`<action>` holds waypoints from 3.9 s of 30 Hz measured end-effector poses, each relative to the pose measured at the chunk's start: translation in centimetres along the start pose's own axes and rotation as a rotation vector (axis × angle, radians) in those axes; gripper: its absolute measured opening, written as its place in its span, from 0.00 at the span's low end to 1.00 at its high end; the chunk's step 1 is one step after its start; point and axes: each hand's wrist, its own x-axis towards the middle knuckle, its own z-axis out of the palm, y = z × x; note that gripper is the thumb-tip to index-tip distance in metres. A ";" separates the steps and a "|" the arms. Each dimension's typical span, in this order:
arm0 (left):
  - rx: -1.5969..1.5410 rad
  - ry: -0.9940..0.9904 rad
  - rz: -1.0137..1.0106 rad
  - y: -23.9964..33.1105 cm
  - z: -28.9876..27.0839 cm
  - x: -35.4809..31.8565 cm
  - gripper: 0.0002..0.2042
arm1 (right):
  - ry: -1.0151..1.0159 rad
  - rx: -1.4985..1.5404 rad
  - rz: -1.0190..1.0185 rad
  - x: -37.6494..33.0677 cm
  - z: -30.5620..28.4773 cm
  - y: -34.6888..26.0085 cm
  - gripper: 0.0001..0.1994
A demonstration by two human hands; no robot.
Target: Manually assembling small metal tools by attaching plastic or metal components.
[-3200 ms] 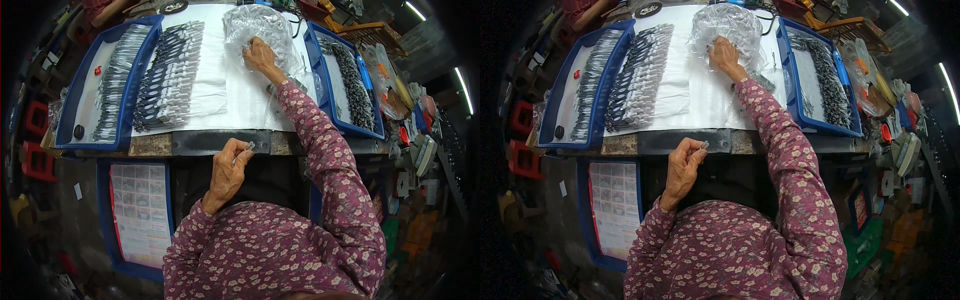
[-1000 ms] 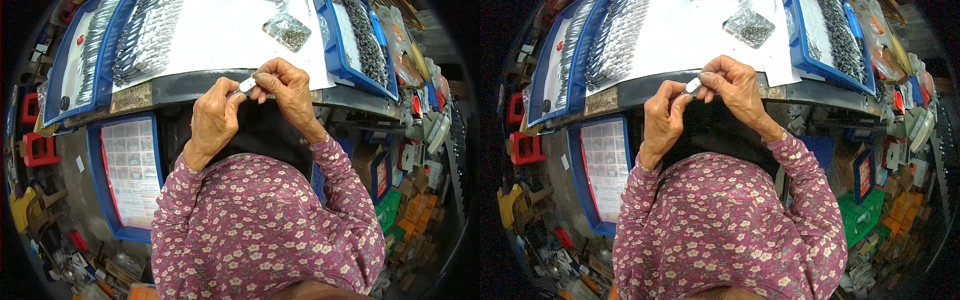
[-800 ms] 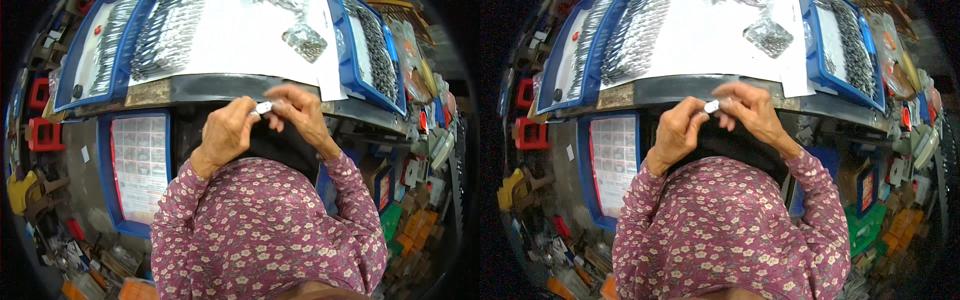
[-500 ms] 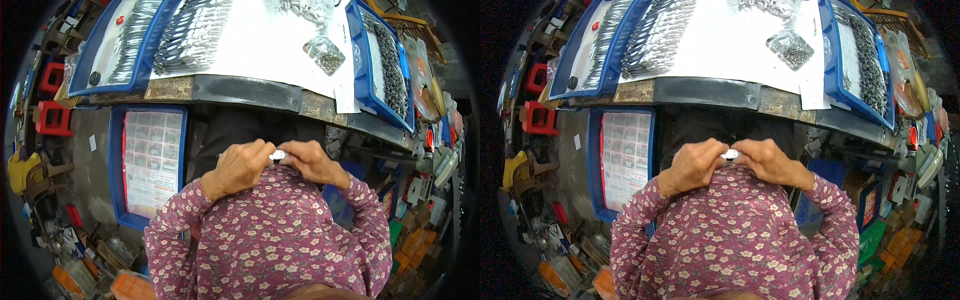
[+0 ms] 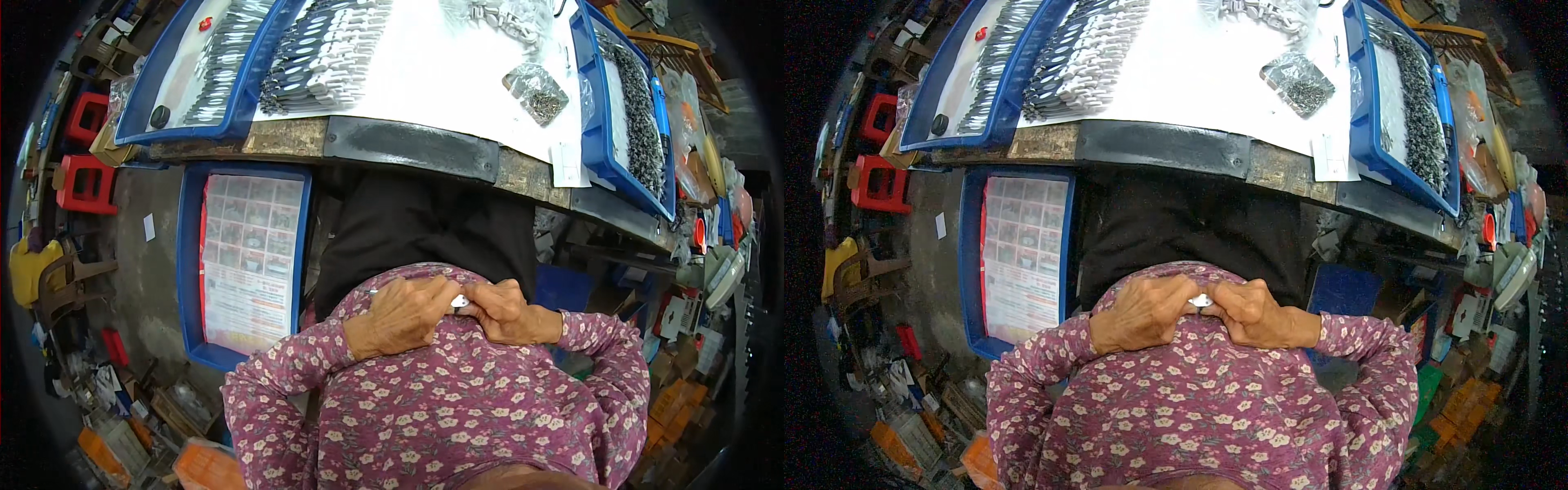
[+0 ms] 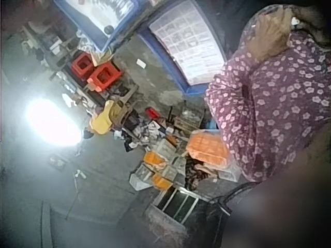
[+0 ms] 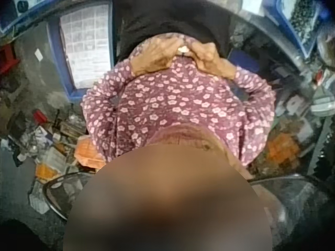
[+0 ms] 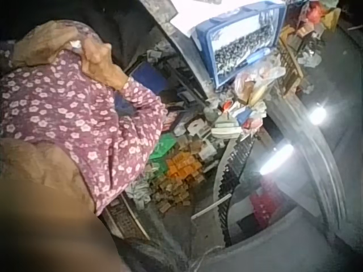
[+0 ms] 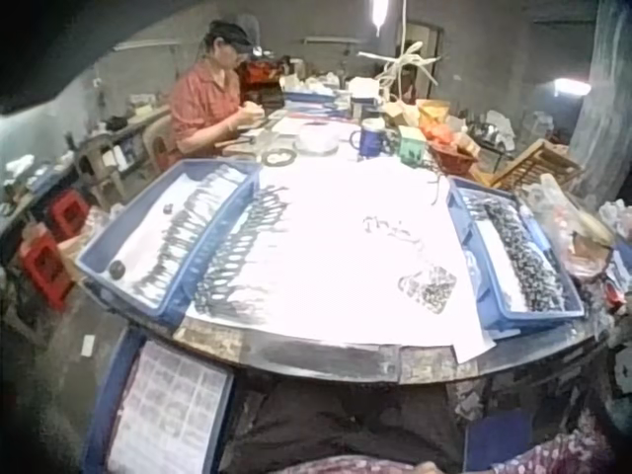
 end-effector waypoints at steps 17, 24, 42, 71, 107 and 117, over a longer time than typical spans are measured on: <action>-0.074 -0.039 -0.004 -0.7 1.6 -0.1 0.07 | 0.001 0.060 0.114 -1.3 1.2 0.3 0.07; -0.124 -0.019 -0.027 -0.9 1.6 -0.2 0.06 | 0.020 0.044 0.162 -0.9 1.3 -0.1 0.04; -0.197 0.027 -0.010 -1.4 1.2 -0.1 0.07 | 0.025 0.046 0.165 -0.3 1.3 0.0 0.04; -0.138 0.002 -0.041 -0.5 1.5 -0.1 0.07 | 0.055 0.036 0.140 -1.1 1.5 0.0 0.06; -0.042 0.056 0.008 -1.2 1.0 2.0 0.05 | 0.155 0.069 0.168 -0.7 0.8 1.7 0.07; -0.072 0.197 -0.042 -2.1 0.1 4.6 0.05 | 0.056 0.110 0.127 1.8 -3.4 3.0 0.09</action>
